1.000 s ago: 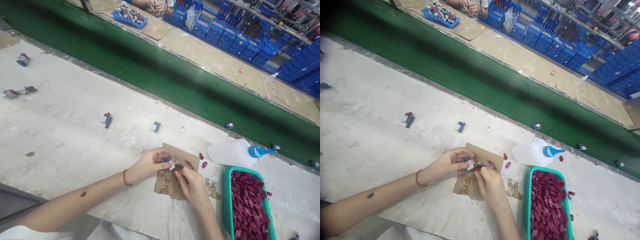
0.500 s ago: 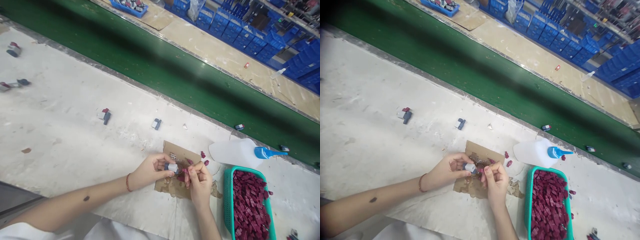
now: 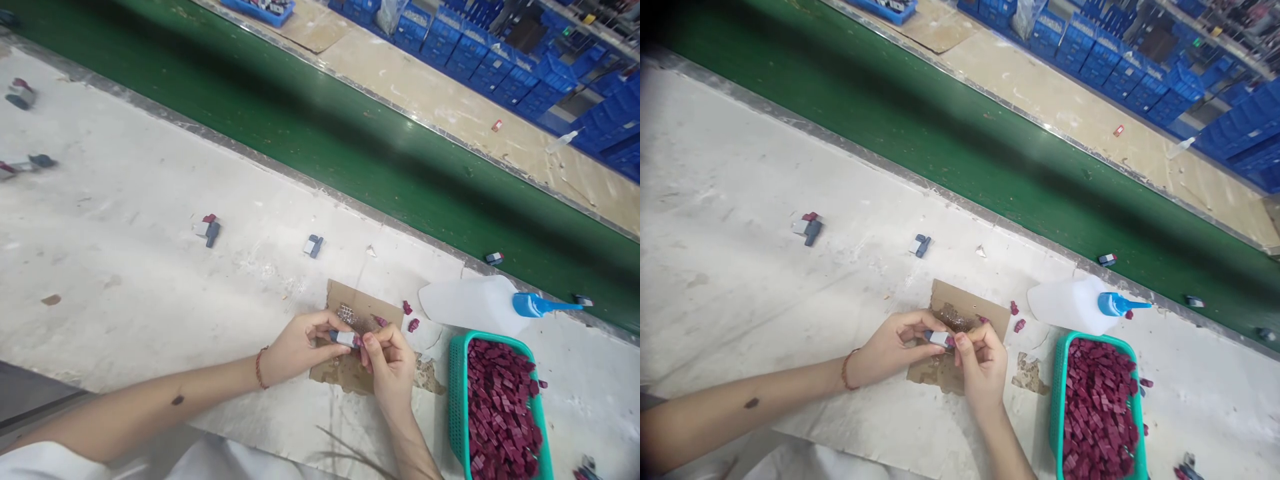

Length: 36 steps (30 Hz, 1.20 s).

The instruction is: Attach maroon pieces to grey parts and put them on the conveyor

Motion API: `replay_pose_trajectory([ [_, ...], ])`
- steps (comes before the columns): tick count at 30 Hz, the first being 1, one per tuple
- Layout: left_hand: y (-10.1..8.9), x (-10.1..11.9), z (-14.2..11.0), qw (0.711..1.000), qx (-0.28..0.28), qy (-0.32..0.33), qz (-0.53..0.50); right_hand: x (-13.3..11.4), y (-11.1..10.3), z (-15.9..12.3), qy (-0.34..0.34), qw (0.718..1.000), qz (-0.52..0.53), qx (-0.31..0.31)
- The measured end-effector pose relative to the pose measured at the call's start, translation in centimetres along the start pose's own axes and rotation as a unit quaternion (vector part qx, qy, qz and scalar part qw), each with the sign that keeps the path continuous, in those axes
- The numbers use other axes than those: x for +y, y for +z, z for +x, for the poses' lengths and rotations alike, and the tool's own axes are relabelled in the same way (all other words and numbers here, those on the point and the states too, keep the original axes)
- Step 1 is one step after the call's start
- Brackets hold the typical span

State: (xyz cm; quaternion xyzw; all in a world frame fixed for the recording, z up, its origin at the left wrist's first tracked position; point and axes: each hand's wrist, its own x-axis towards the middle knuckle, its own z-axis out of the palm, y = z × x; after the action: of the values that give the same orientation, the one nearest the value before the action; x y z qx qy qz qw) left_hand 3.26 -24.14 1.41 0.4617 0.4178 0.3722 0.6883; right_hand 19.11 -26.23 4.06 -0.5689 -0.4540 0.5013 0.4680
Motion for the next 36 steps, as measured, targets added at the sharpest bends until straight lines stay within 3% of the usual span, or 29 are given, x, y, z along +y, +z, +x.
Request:
replay_pose_trajectory([
  [9, 0.1, -0.5, -0.6, 0.979, 0.053, 0.145, 0.130, 0.3, 0.4, -0.6, 0.007, 1.000, -0.022, 0.010],
  [19, 0.1, 0.4, -1.2, 0.984, 0.030, 0.089, 0.150, 0.0, -0.3, -1.3, 0.016, 0.999, -0.030, -0.029],
  [23, -0.3, 1.8, -0.6, 0.978, -0.026, 0.098, 0.180, -2.2, -3.5, -2.0, -0.030, 0.986, -0.164, -0.019],
  [26, -1.3, 3.2, 1.0, 0.973, -0.003, 0.098, 0.208, -3.9, -8.5, -2.5, -0.056, 0.935, -0.330, 0.113],
  [29, -2.6, 4.4, 4.1, 0.977, 0.031, 0.086, 0.194, -4.2, -13.7, -2.4, -0.014, 0.822, -0.527, 0.214],
  [31, -3.2, 5.0, 7.1, 0.980, 0.043, 0.096, 0.171, -3.6, -16.1, -2.0, 0.028, 0.754, -0.614, 0.231],
  [33, -3.5, 5.4, 10.5, 0.975, 0.054, 0.126, 0.174, -2.7, -17.4, -1.5, 0.042, 0.725, -0.648, 0.230],
  [36, -3.5, 6.0, 15.2, 0.949, 0.065, 0.178, 0.251, -1.7, -17.7, -0.8, 0.030, 0.716, -0.655, 0.239],
])
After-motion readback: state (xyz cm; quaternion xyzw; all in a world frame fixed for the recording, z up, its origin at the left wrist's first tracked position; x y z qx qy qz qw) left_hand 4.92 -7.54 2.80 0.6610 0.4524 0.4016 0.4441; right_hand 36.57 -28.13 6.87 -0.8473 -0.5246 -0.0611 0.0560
